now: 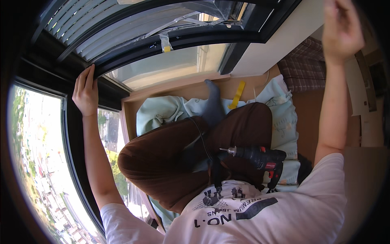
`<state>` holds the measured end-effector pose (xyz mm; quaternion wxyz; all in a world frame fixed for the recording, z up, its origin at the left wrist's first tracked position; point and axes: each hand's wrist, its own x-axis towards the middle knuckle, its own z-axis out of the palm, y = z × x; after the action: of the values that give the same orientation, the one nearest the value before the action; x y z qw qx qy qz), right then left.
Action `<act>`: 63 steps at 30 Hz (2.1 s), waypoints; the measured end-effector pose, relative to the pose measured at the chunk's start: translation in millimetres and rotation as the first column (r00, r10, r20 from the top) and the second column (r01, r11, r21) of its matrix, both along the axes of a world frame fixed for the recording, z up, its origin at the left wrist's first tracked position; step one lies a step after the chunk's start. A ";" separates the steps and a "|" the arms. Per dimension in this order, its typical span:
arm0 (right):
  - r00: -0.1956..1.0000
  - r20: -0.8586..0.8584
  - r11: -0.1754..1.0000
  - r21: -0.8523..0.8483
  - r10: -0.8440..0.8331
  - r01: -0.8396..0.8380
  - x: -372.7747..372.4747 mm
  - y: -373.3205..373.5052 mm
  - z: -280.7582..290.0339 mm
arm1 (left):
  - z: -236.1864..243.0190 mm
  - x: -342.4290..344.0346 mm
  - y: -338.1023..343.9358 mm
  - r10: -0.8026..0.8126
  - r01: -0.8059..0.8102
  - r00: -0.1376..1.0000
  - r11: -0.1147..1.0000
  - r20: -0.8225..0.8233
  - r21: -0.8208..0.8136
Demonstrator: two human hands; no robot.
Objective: The person uses a power drill to drive a screw into a black metal window guard frame while sitting on a bed-like platform.
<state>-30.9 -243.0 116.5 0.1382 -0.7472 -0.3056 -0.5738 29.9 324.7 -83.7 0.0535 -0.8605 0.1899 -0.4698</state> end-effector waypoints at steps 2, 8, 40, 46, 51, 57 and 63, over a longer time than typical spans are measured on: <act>0.981 -0.194 0.945 -0.324 -0.024 -0.041 9.2 19.4 -85.5 | 7.0 -10.9 18.5 0.035 -0.038 0.998 0.997 0.044 0.060; 0.989 -0.100 0.919 -0.390 -0.109 0.062 61.6 16.4 -188.4 | -11.9 2.5 30.0 0.145 -0.149 0.989 0.980 0.043 0.134; 0.989 -0.124 0.930 -0.367 -0.074 0.024 68.7 29.0 -187.2 | -0.3 -8.1 7.8 0.080 -0.077 0.996 0.994 0.049 -0.071; 0.981 -0.160 0.945 -0.322 -0.109 0.053 63.9 32.6 -186.3 | -15.2 -26.7 -46.7 -0.171 0.172 0.982 0.985 0.079 -0.008; 0.971 -0.208 0.945 -0.324 -0.114 0.041 63.0 42.3 -182.9 | -14.6 -28.0 -55.6 -0.189 0.192 0.979 0.980 0.076 -0.042; 0.978 -0.190 0.945 -0.326 -0.083 0.017 66.9 35.9 -182.1 | -2.1 -7.6 -37.1 -0.162 0.167 0.984 0.984 0.080 -0.064; 0.976 -0.209 0.959 -0.285 -0.057 -0.005 65.1 36.5 -183.3 | 7.7 -4.1 -20.3 -0.117 0.120 0.991 0.992 0.057 -0.049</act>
<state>34.2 -206.6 -66.8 0.0543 -0.8209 -0.3582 -0.4415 25.8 304.3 -75.9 0.0078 -0.8358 0.2268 -0.4999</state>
